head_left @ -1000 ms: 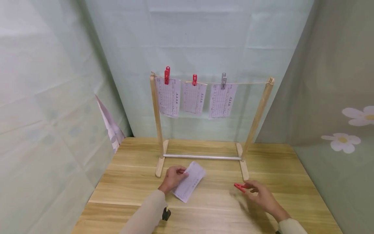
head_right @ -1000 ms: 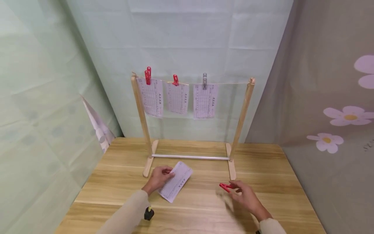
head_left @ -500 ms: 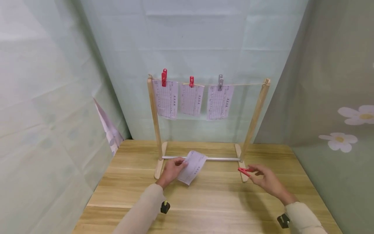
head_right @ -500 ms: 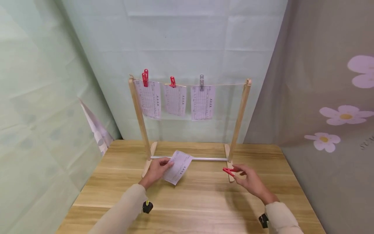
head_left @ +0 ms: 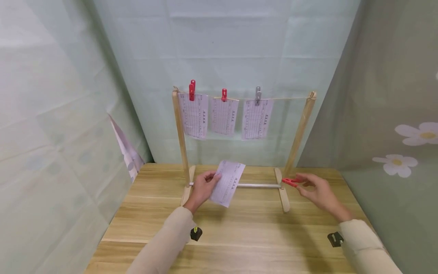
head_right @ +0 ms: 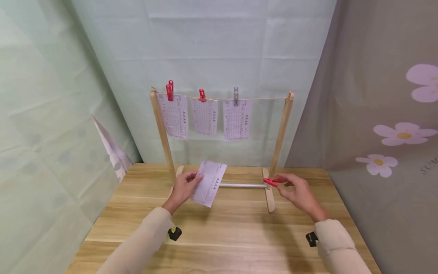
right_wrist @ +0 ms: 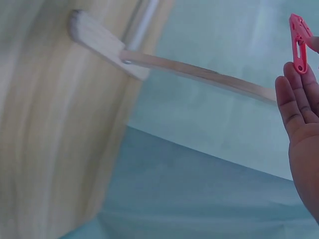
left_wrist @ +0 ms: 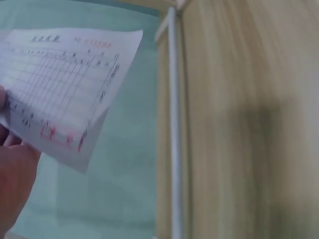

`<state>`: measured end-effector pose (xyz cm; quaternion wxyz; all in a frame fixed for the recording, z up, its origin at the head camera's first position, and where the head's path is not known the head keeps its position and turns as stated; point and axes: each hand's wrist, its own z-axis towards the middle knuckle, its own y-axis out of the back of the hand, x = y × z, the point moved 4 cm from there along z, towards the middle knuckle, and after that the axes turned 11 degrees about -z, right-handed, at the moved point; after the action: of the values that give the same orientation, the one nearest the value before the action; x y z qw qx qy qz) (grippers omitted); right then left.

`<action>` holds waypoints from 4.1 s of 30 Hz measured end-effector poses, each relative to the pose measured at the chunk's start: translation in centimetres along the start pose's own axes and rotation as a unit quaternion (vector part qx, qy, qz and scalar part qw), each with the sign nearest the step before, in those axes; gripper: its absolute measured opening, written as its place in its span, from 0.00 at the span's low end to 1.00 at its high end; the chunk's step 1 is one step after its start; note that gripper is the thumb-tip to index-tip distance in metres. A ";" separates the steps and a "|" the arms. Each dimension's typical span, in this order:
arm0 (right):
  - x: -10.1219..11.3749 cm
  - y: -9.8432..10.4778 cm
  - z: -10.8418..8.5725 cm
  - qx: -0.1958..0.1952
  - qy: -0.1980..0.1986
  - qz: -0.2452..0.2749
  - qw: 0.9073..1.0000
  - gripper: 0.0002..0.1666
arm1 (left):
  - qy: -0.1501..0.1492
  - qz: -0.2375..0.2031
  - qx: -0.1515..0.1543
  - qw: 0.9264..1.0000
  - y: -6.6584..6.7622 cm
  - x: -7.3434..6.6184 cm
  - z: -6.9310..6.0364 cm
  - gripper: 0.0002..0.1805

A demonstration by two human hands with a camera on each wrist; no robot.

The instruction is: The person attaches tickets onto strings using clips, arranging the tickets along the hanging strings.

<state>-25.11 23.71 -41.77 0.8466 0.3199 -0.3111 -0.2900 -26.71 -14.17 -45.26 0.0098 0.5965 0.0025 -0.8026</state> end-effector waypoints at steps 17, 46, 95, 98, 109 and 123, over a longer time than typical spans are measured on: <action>1.5 5.6 5.3 -0.010 0.006 -0.048 0.999 0.28 | -0.001 -0.055 -0.064 0.996 -1.5 -5.4 2.2 0.12; 5.6 13.1 14.6 -0.045 0.028 -0.028 0.998 0.27 | -0.019 -0.210 -0.091 0.973 -8.0 -10.2 6.9 0.12; 7.2 15.8 22.7 -0.001 -0.091 -0.018 0.996 0.20 | 0.004 -0.231 -0.160 0.960 -17.7 -12.2 10.9 0.08; 7.4 15.4 22.8 0.003 -0.081 -0.019 0.997 0.17 | 0.010 -0.243 -0.161 0.956 -18.1 -12.0 10.8 0.08; 8.5 14.4 23.9 0.026 -0.066 -0.061 0.996 0.10 | 0.016 -0.291 -0.162 0.943 -18.4 -12.2 11.3 0.08; 8.8 13.6 24.4 0.042 -0.081 -0.071 0.993 0.10 | 0.026 -0.302 -0.164 0.939 -18.3 -12.2 11.6 0.08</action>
<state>-32.88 17.31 -14.29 0.7819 0.3519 -0.3665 -0.3612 -34.62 4.08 -30.40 -0.1350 0.5782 0.3141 -0.7408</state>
